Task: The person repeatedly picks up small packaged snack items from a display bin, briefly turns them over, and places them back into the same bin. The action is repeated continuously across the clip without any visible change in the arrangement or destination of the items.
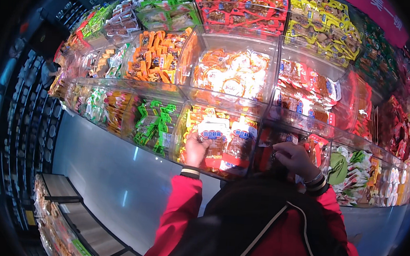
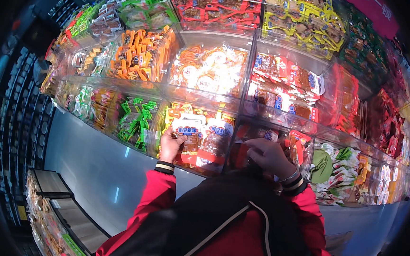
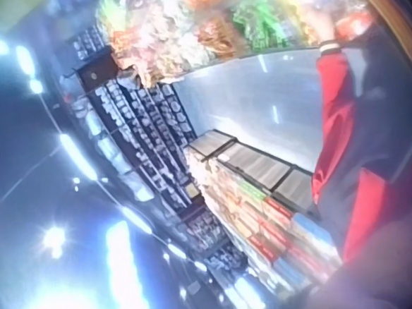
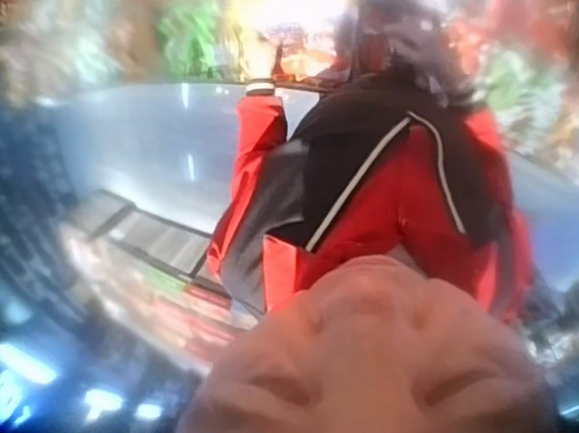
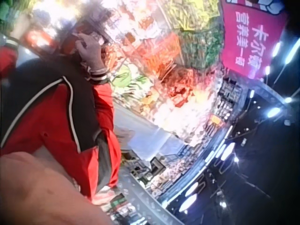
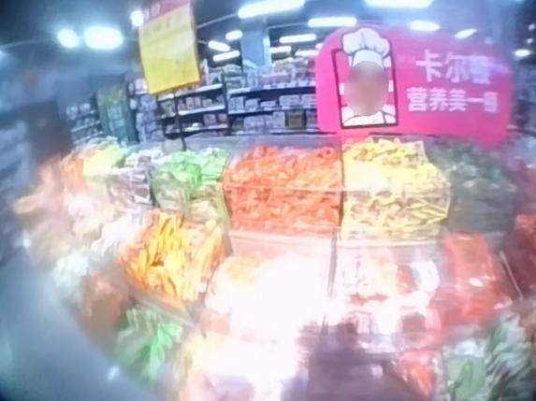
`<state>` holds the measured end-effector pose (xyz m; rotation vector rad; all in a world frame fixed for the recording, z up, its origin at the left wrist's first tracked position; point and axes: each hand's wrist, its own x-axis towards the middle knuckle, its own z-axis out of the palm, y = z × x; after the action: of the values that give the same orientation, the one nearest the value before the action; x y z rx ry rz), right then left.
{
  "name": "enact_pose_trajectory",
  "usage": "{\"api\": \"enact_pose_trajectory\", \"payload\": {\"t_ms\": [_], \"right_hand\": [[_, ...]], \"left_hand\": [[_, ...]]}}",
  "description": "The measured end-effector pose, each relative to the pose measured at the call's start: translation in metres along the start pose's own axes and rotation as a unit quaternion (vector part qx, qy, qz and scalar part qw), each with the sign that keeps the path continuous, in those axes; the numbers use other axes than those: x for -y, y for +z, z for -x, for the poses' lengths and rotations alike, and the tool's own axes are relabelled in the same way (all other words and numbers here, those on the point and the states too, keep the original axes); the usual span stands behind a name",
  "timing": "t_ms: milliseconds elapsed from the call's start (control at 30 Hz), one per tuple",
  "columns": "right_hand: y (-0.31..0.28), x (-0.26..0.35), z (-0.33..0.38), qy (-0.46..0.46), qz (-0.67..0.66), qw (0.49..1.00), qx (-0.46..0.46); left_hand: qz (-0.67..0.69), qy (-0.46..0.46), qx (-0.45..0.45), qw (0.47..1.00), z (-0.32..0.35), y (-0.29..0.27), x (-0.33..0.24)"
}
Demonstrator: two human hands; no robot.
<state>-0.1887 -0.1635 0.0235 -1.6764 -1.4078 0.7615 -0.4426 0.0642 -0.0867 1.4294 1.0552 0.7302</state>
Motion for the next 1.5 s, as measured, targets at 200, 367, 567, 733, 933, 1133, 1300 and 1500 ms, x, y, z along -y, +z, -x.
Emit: {"api": "enact_pose_trajectory", "payload": {"t_ms": [200,367,567,733,933,1133,1300,1500], "right_hand": [[0.013,0.005,0.002,0.003,-0.023,0.999,0.022],[0.024,0.017,-0.004,0.057,-0.211,0.975,-0.034],[0.033,0.049,-0.024,0.089,-0.349,0.933,0.003],[0.027,0.032,-0.011,0.093,-0.495,0.854,-0.13],[0.022,0.012,-0.002,0.053,-0.279,0.935,-0.214],[0.02,0.015,0.001,0.103,-0.327,0.911,-0.231],[0.022,0.006,0.0,0.1,-0.313,0.917,-0.227],[0.024,0.01,0.006,0.051,-0.202,0.964,-0.165]], "left_hand": [[0.245,-0.056,0.02,0.968,-0.002,-0.011,-0.026],[0.372,-0.009,0.131,0.919,0.006,-0.007,-0.111],[0.479,-0.067,0.244,0.84,0.036,0.068,-0.136],[0.453,-0.078,0.275,0.844,0.042,0.086,-0.131],[0.461,-0.093,0.279,0.837,0.05,0.102,-0.136],[0.463,-0.114,0.297,0.828,0.055,0.118,-0.127],[0.459,-0.12,0.306,0.826,0.059,0.125,-0.126],[0.331,-0.07,0.258,0.905,0.069,0.137,-0.124]]}}
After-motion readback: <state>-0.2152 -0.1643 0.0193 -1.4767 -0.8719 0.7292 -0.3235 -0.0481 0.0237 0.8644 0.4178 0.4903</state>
